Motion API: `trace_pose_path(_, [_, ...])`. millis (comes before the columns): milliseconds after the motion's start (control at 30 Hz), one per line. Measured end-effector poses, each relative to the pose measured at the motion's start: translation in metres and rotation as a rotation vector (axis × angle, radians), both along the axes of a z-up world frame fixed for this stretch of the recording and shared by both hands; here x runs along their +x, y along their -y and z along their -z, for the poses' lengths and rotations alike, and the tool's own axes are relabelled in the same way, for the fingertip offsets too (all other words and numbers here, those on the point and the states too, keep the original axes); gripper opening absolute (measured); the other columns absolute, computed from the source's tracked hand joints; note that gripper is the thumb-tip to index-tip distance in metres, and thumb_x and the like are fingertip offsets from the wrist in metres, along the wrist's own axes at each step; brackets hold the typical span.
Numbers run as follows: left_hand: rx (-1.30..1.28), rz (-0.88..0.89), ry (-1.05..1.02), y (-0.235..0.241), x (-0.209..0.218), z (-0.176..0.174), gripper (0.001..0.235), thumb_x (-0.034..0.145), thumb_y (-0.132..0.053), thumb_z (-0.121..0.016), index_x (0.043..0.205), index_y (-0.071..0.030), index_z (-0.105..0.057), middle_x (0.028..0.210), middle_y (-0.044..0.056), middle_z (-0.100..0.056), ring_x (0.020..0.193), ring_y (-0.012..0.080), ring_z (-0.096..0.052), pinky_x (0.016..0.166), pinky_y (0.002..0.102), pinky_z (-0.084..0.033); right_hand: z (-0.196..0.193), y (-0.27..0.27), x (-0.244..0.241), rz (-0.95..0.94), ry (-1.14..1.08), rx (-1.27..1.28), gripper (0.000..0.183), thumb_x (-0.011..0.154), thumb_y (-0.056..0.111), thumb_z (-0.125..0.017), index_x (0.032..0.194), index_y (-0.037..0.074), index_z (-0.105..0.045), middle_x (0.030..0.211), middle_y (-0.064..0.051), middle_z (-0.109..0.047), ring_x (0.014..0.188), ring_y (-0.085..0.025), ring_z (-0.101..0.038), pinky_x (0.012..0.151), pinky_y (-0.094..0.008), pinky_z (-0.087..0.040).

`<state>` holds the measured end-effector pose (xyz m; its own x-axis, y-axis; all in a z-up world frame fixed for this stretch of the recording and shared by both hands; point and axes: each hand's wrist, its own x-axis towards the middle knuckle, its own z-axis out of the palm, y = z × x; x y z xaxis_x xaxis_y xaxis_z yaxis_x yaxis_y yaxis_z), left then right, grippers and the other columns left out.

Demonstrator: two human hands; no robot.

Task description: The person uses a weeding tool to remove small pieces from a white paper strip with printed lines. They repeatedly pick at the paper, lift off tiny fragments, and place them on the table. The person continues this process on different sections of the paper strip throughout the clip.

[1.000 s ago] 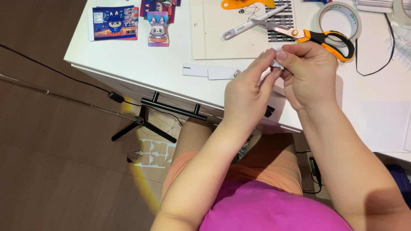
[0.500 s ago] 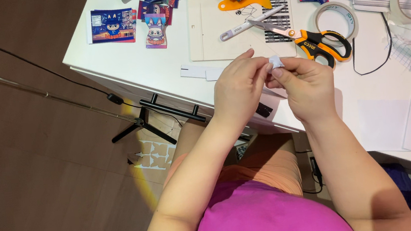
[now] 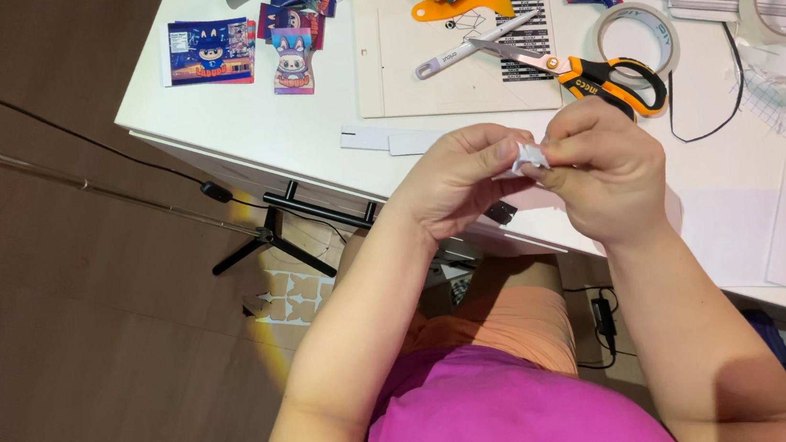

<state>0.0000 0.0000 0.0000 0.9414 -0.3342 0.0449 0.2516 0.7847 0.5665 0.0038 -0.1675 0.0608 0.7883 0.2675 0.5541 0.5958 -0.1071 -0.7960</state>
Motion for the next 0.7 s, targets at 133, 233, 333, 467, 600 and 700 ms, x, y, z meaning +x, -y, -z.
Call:
trace_pose_path(133, [0.074,-0.005,-0.103,0.01,-0.001,-0.004,0.028,0.097,-0.025,-0.076,0.108,0.0,-0.074,0.088,0.008,-0.075,0.088,0.0178,-0.075,0.085,0.037,-0.063,-0.015,-0.006,-0.001,0.096,0.443,-0.278,0.016,0.084,-0.014,-0.088,0.081,-0.001,-0.078,0.084,-0.012,-0.065,0.08,-0.03,-0.057,0.075,-0.041,-0.051])
trace_pose_path(233, [0.346,-0.154,-0.041,0.009,-0.006,-0.018,0.032,0.104,-0.027,-0.065,0.119,0.002,-0.071,0.095,0.009,-0.075,0.095,0.0168,-0.072,0.091,0.037,-0.059,-0.005,-0.004,0.001,0.233,0.653,-0.42,0.018,0.088,-0.013,-0.086,0.079,0.001,-0.08,0.086,-0.011,-0.068,0.081,-0.031,-0.057,0.073,-0.042,-0.053])
trace_pose_path(333, [0.51,-0.182,0.068,0.003,-0.01,-0.026,0.035,0.106,-0.026,-0.063,0.128,0.0,-0.068,0.107,0.013,-0.077,0.108,0.018,-0.071,0.1,0.038,-0.056,-0.001,-0.003,0.004,0.305,0.719,-0.457,0.018,0.091,-0.01,-0.086,0.079,0.001,-0.08,0.084,-0.009,-0.067,0.08,-0.03,-0.058,0.07,-0.04,-0.054])
trace_pose_path(467, [0.55,-0.209,0.085,0.002,-0.004,-0.013,0.031,0.098,-0.023,-0.073,0.12,-0.002,-0.073,0.101,0.012,-0.079,0.104,0.0135,-0.069,0.096,0.033,-0.057,-0.007,-0.003,-0.004,0.258,0.521,-0.413,0.017,0.089,-0.012,-0.089,0.081,-0.001,-0.079,0.084,-0.011,-0.066,0.081,-0.029,-0.059,0.073,-0.04,-0.054])
trace_pose_path(600, [0.461,-0.134,0.049,0.004,0.005,0.001,0.027,0.094,-0.022,-0.078,0.111,-0.001,-0.076,0.09,0.01,-0.078,0.091,0.0123,-0.073,0.088,0.026,-0.058,-0.005,0.009,-0.001,0.155,0.248,-0.286,0.019,0.084,-0.015,-0.089,0.086,0.0,-0.078,0.086,-0.011,-0.066,0.081,-0.026,-0.061,0.072,-0.036,-0.052])
trace_pose_path(700, [0.355,0.015,0.095,0.005,0.012,0.019,0.018,0.092,-0.02,-0.079,0.099,-0.004,-0.078,0.085,0.009,-0.079,0.085,0.0135,-0.076,0.081,0.027,-0.06,-0.007,0.015,-0.004,0.108,0.011,-0.176,0.03,0.078,-0.01,-0.09,0.102,0.0,-0.076,0.1,-0.013,-0.066,0.089,-0.017,-0.062,0.068,-0.027,-0.046])
